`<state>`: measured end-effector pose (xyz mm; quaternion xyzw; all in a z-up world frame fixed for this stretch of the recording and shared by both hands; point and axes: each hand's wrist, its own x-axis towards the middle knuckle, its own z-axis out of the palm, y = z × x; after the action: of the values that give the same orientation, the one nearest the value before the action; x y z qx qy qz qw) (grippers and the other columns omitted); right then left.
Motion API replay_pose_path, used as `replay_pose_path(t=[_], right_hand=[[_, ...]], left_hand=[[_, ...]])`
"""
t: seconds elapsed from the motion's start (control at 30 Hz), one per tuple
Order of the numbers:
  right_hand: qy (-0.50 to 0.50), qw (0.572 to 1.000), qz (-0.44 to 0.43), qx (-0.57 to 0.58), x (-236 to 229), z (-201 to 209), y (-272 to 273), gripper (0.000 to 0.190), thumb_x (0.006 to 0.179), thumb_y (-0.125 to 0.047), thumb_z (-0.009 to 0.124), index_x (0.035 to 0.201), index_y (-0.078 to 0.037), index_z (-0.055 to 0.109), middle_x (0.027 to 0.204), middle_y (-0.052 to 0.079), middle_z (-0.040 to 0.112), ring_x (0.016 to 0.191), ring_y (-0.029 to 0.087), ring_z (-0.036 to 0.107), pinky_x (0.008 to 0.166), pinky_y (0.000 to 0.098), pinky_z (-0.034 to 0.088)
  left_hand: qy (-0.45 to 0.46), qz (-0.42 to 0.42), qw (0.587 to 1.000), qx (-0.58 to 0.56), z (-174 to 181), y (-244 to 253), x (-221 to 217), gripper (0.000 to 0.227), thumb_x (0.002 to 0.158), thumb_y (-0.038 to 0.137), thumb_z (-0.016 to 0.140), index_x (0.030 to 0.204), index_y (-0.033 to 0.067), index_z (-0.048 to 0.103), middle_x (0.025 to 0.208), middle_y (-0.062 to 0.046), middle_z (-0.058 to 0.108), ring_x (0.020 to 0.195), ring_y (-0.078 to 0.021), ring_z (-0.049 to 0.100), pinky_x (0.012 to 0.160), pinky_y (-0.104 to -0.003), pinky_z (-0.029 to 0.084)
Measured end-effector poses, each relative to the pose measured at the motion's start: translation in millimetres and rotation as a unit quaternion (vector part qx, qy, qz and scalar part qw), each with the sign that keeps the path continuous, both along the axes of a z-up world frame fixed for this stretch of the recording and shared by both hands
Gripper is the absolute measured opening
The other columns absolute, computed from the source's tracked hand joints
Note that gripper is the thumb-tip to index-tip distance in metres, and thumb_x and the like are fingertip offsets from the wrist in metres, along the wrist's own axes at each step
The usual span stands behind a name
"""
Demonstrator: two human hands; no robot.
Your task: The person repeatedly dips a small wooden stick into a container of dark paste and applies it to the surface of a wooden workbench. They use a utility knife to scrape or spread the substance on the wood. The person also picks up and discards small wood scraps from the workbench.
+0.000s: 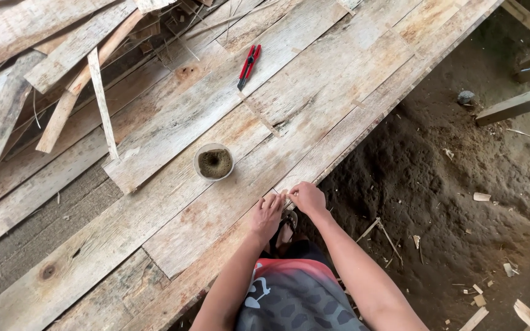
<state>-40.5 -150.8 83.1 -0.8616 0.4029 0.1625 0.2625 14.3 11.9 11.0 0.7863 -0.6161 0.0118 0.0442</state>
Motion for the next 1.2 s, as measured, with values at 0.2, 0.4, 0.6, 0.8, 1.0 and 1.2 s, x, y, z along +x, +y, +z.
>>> replay_pose_path(t=[0.2,0.4,0.6,0.8,1.0,1.2], right_hand=[[-0.003,1.000,0.016,-0.008,-1.5,-1.1,-1.6,0.015,0.084,-0.032,0.067,0.087,-0.030,0.082,0.099,0.003,0.078,0.093,0.038,0.074,0.083,0.0474,0.063],[-0.010,0.999,0.049,-0.015,0.4,-5.7,-6.5,0.016,0.085,-0.030,0.065,0.086,-0.031,0.081,0.097,0.002,0.076,0.096,0.036,0.074,0.081,0.0466,0.063],[-0.022,0.997,0.074,-0.024,-5.4,-12.9,-9.7,0.014,0.086,-0.033,0.065,0.085,-0.031,0.079,0.096,0.000,0.075,0.098,0.033,0.073,0.082,0.0464,0.063],[-0.089,0.978,0.161,-0.099,-18.4,-48.8,-10.7,0.012,0.087,-0.037,0.066,0.082,-0.030,0.074,0.085,-0.003,0.067,0.092,0.022,0.069,0.076,0.0349,0.061],[-0.195,0.932,0.257,-0.163,-31.8,-70.0,-20.5,0.015,0.091,-0.036,0.064,0.083,-0.026,0.072,0.081,-0.005,0.066,0.087,0.017,0.065,0.076,0.0299,0.057],[-0.263,0.930,0.236,-0.096,-40.3,-75.5,-20.3,0.007,0.088,-0.031,0.072,0.083,-0.025,0.072,0.078,-0.004,0.065,0.082,0.019,0.066,0.078,0.0299,0.057]], left_hand=[[-0.003,0.028,1.000,-0.010,-15.2,-10.8,-10.3,0.060,0.086,0.019,0.052,0.144,0.0038,0.050,0.139,-0.007,0.049,0.132,-0.0205,0.045,0.100,-0.037,0.036],[0.060,0.027,0.997,-0.038,-23.9,-6.4,-8.2,0.063,0.087,0.014,0.053,0.148,0.0044,0.045,0.142,-0.012,0.051,0.131,-0.0244,0.049,0.100,-0.041,0.037],[0.065,0.064,0.996,0.002,-34.7,-15.4,-17.9,0.068,0.084,0.015,0.053,0.151,0.0068,0.044,0.141,-0.008,0.052,0.130,-0.0236,0.050,0.099,-0.045,0.035],[0.088,0.078,0.986,0.116,-1.4,-20.6,-20.6,0.067,0.088,0.012,0.047,0.155,0.0093,0.040,0.153,-0.004,0.045,0.138,-0.0239,0.045,0.104,-0.050,0.034],[0.092,0.072,0.974,0.194,22.2,-24.2,-17.6,0.060,0.094,0.014,0.044,0.154,0.0091,0.041,0.160,-0.002,0.038,0.142,-0.0234,0.042,0.107,-0.052,0.033],[0.079,0.071,0.986,0.130,-23.7,-26.1,-19.9,0.062,0.091,0.018,0.048,0.153,0.0086,0.043,0.154,-0.004,0.044,0.139,-0.0239,0.045,0.106,-0.051,0.035]])
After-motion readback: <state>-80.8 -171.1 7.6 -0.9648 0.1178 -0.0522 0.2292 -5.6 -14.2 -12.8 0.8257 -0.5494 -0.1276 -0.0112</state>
